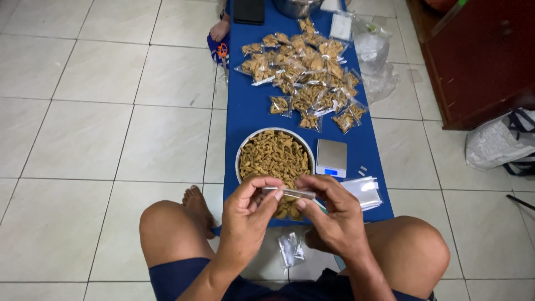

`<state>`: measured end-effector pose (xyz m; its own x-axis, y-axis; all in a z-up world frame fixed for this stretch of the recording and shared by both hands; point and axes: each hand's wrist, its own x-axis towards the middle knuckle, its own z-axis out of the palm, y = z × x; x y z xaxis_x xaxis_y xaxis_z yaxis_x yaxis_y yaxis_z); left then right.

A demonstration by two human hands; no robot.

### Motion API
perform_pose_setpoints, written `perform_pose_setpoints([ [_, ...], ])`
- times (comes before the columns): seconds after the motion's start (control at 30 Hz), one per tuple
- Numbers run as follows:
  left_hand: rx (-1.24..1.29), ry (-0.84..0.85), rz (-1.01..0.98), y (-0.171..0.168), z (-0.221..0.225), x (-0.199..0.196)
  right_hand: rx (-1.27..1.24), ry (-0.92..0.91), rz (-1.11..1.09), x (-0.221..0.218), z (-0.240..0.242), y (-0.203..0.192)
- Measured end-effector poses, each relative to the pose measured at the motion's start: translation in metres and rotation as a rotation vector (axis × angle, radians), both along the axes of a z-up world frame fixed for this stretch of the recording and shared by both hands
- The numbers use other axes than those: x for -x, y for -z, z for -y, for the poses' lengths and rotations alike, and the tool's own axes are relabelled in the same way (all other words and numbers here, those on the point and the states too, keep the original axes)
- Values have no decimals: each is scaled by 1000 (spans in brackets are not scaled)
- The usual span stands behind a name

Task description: A person is manually filling small plastic bags with snacks from a bowl, weighing them on a digital scale, and sealing the bags using a lighter.

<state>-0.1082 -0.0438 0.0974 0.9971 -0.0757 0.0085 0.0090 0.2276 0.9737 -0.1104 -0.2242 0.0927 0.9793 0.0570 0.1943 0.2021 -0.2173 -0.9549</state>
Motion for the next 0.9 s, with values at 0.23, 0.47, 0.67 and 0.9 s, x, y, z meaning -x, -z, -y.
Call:
perform_pose_setpoints([
  [0.23, -93, 41, 17, -3, -2, 1, 13, 46, 20, -3, 0, 5],
  [0.47, -139, 99, -65, 1, -3, -3, 77, 50, 91, -4, -4, 4],
  [0.67, -96, 104, -107, 16, -4, -9, 99, 71, 80, -2, -2, 16],
  [0.9, 107, 108, -217, 54, -2, -17, 136, 149, -64, -4, -2, 38],
])
